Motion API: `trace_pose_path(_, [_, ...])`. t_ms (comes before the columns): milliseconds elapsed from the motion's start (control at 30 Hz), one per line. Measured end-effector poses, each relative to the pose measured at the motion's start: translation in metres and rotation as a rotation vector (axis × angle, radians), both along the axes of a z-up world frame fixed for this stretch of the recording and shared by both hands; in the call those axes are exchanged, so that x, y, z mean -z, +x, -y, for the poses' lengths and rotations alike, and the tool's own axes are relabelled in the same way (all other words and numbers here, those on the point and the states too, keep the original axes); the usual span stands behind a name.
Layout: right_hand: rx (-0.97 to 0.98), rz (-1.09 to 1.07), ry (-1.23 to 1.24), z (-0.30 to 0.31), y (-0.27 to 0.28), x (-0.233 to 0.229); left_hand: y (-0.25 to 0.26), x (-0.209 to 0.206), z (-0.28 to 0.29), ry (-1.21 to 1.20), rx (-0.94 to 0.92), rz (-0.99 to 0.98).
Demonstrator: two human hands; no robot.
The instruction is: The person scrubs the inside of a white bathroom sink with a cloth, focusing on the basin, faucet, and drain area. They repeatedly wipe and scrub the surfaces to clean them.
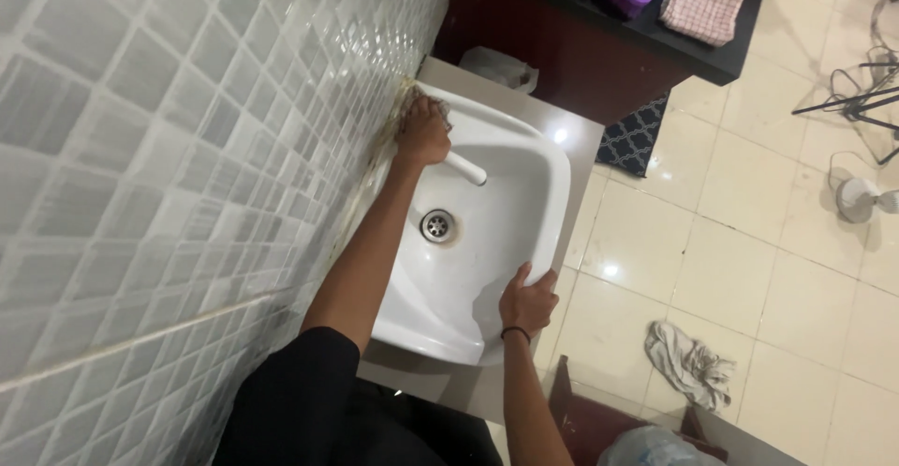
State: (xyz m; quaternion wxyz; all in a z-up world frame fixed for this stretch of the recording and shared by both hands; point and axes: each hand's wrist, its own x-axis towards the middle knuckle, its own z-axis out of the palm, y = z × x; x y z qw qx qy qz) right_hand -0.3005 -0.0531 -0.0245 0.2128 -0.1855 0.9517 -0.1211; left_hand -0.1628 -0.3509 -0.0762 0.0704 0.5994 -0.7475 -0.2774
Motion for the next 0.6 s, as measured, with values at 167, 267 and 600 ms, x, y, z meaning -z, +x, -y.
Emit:
trace_pose_path(167, [0.006,0.012,-0.011,-0.003,0.001,-0.003,-0.014,0.012,-0.005,-0.140,0.149,0.109])
trace_pose_path(267, [0.006,0.022,0.025,-0.001,0.000,-0.003,-0.047,0.010,-0.020,-0.085,0.279,0.234])
trace_pose_path(600, [0.009,0.011,-0.009,-0.004,0.000,-0.004,-0.063,-0.027,-0.030,0.042,0.173,0.357])
